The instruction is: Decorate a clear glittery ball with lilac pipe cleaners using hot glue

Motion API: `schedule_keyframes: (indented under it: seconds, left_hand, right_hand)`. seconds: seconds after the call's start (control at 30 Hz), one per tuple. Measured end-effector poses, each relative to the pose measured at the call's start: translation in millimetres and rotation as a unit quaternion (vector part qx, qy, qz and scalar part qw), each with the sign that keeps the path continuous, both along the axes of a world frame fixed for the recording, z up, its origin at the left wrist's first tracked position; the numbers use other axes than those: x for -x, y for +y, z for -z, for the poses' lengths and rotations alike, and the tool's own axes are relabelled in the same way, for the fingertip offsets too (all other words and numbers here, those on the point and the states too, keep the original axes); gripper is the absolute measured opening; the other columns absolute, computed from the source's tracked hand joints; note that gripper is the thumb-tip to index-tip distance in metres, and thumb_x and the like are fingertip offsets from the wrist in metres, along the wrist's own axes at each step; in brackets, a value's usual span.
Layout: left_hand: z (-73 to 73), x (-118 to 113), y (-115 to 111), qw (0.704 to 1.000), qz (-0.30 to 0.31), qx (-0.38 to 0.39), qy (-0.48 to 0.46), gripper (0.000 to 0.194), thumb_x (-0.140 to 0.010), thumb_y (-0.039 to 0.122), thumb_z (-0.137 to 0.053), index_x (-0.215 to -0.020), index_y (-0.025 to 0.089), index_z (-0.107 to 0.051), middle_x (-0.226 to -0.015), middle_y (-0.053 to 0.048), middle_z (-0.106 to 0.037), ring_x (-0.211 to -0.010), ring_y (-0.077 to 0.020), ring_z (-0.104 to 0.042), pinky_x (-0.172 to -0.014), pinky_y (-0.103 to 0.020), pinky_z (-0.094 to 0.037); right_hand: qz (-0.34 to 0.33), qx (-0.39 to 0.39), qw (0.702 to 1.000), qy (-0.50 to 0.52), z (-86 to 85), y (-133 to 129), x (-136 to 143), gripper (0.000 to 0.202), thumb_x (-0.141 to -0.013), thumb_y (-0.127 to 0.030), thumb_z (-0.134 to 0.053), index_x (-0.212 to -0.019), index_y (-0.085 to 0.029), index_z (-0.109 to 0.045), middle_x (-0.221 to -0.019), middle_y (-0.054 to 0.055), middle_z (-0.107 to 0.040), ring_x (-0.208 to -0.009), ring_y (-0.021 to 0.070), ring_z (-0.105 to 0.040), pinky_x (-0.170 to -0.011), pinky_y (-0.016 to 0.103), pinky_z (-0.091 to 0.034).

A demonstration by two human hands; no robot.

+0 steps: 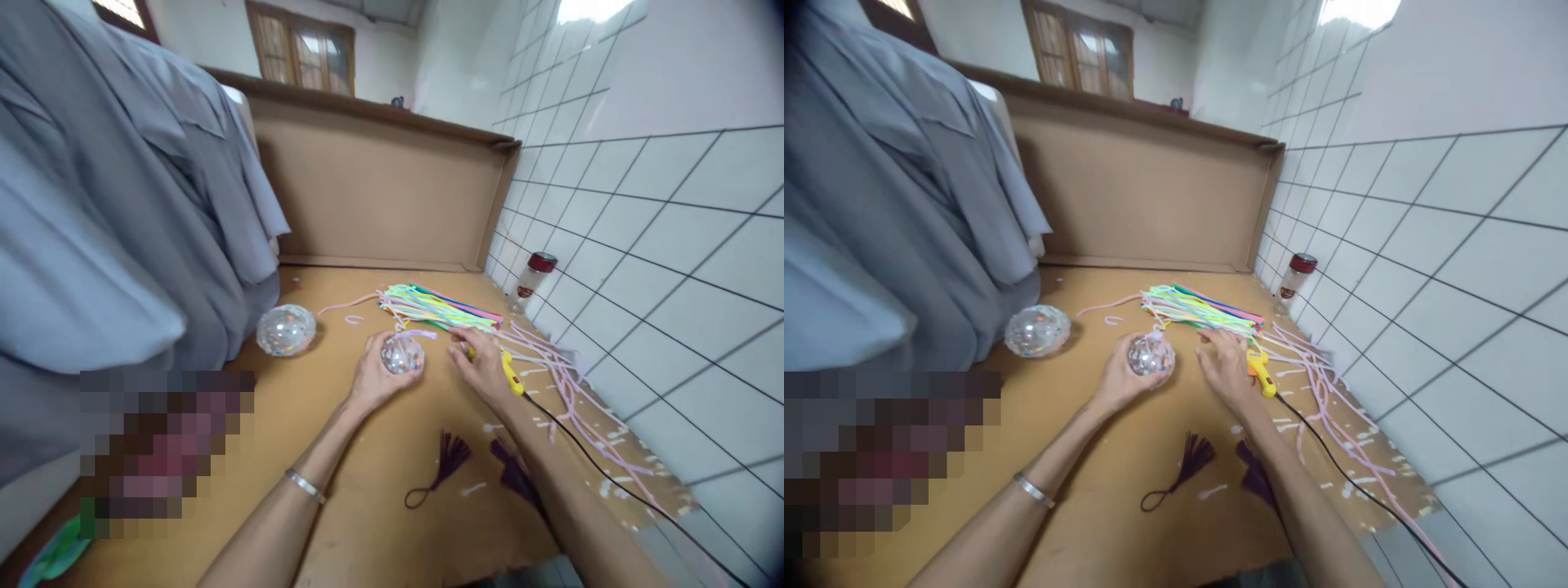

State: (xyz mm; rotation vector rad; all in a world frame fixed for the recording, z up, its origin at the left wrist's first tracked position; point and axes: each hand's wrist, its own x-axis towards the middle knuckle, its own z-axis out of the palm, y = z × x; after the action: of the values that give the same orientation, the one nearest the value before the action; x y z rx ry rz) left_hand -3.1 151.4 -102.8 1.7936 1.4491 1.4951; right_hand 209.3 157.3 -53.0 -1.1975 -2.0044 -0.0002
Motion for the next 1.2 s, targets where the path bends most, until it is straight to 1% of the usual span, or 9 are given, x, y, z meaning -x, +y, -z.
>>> schedule_keyframes:
  seconds: [0.13, 0.2, 0.27, 0.33, 0.5, 0.67, 0.9, 1.03, 1.2]
  left_hand:
    - [0.8, -1, 2, 1.0, 0.007, -0.016, -0.008, 0.069, -0.055, 0.031, -0.082, -0.116, 0.023, -0.053, -0.112, -0.007, -0.061, -0.1, -0.0255, -0.064, -0.089, -0.046, -0.054]
    - [-1.3, -1, 1, 1.0, 0.011, -0.026, -0.004, 0.066, -0.055, 0.03, -0.082, -0.114, 0.023, -0.054, -0.112, -0.007, -0.061, -0.102, -0.0262, -0.063, -0.09, -0.047, -0.053]
    - [-3.0, -2, 0, 0.999, 0.014, -0.03, 0.0, 0.063, -0.056, 0.03, -0.081, -0.112, 0.023, -0.054, -0.11, -0.006, -0.062, -0.103, -0.0262, -0.063, -0.091, -0.048, -0.053]
    - [-3.2, -2, 0, 0.999, 0.015, -0.029, 0.003, 0.062, -0.057, 0.03, -0.081, -0.113, 0.023, -0.054, -0.11, -0.006, -0.061, -0.103, -0.0256, -0.063, -0.092, -0.047, -0.052]
    - [-0.6, -1, 0, 0.999, 0.019, -0.022, 0.015, 0.068, -0.056, 0.031, -0.081, -0.117, 0.022, -0.052, -0.113, -0.008, -0.06, -0.105, -0.026, -0.062, -0.093, -0.044, -0.052]
    - [-2.6, -3, -2, 0.999, 0.04, -0.024, 0.02, 0.069, -0.055, 0.03, -0.081, -0.117, 0.023, -0.052, -0.114, -0.008, -0.06, -0.105, -0.0261, -0.061, -0.094, -0.044, -0.051]
    - [-5.4, -3, -5, 0.997, 0.063, -0.003, 0.033, 0.071, -0.056, 0.03, -0.083, -0.12, 0.022, -0.052, -0.116, -0.008, -0.059, -0.108, -0.0257, -0.06, -0.097, -0.041, -0.051]
    - [-6.6, -3, -6, 0.997, 0.07, 0.0, 0.029, 0.07, -0.055, 0.03, -0.082, -0.119, 0.023, -0.053, -0.115, -0.007, -0.06, -0.107, -0.0261, -0.061, -0.096, -0.043, -0.051]
    - [-7.6, -3, -7, 0.997, 0.081, 0.005, 0.005, 0.067, -0.056, 0.03, -0.083, -0.116, 0.025, -0.055, -0.113, -0.006, -0.061, -0.104, -0.0241, -0.062, -0.093, -0.039, -0.052]
  right_hand:
    - [-0.156, -0.019, 0.988, 0.006, -21.6, 1, 41, 0.048, -0.09, -0.034, -0.056, -0.136, -0.022, -0.051, -0.122, 0.01, -0.063, -0.112, 0.0244, -0.057, -0.095, 0.038, -0.042]
    - [-0.193, -0.017, 0.981, 0.005, -26.7, 2, 53, 0.039, -0.094, -0.032, -0.052, -0.131, -0.024, -0.057, -0.12, 0.009, -0.063, -0.111, 0.0236, -0.057, -0.093, 0.037, -0.045]
    - [-0.208, -0.01, 0.978, 0.026, -25.7, 3, 58, 0.031, -0.096, -0.03, -0.048, -0.12, -0.025, -0.066, -0.107, 0.008, -0.067, -0.102, 0.0217, -0.061, -0.088, 0.035, -0.047]
    - [-0.209, 0.003, 0.975, 0.073, -19.4, 4, 58, 0.029, -0.097, -0.029, -0.047, -0.115, -0.024, -0.069, -0.103, 0.007, -0.069, -0.098, 0.0203, -0.063, -0.087, 0.034, -0.049]
    - [-0.203, 0.044, 0.964, 0.168, -0.4, -1, 51, 0.029, -0.097, -0.03, -0.047, -0.114, -0.024, -0.07, -0.105, 0.007, -0.072, -0.098, 0.0191, -0.066, -0.089, 0.035, -0.052]
    - [-0.206, 0.046, 0.951, 0.227, 3.6, -8, 52, 0.025, -0.094, -0.031, -0.052, -0.105, -0.026, -0.074, -0.1, 0.005, -0.074, -0.093, 0.019, -0.068, -0.083, 0.034, -0.055]
    - [-0.197, 0.048, 0.951, 0.235, 6.7, -14, 49, 0.02, -0.092, -0.026, -0.055, -0.097, -0.027, -0.075, -0.097, 0.002, -0.074, -0.095, 0.0179, -0.067, -0.088, 0.033, -0.053]
    - [-0.202, 0.059, 0.947, 0.241, 8.6, -16, 47, 0.017, -0.09, -0.024, -0.058, -0.096, -0.025, -0.074, -0.096, 0.003, -0.074, -0.09, 0.0177, -0.067, -0.084, 0.032, -0.053]
    - [-0.186, 0.093, 0.944, 0.254, 10.4, -16, 47, 0.014, -0.087, -0.028, -0.061, -0.091, -0.023, -0.074, -0.091, 0.004, -0.074, -0.085, 0.0181, -0.067, -0.08, 0.032, -0.053]
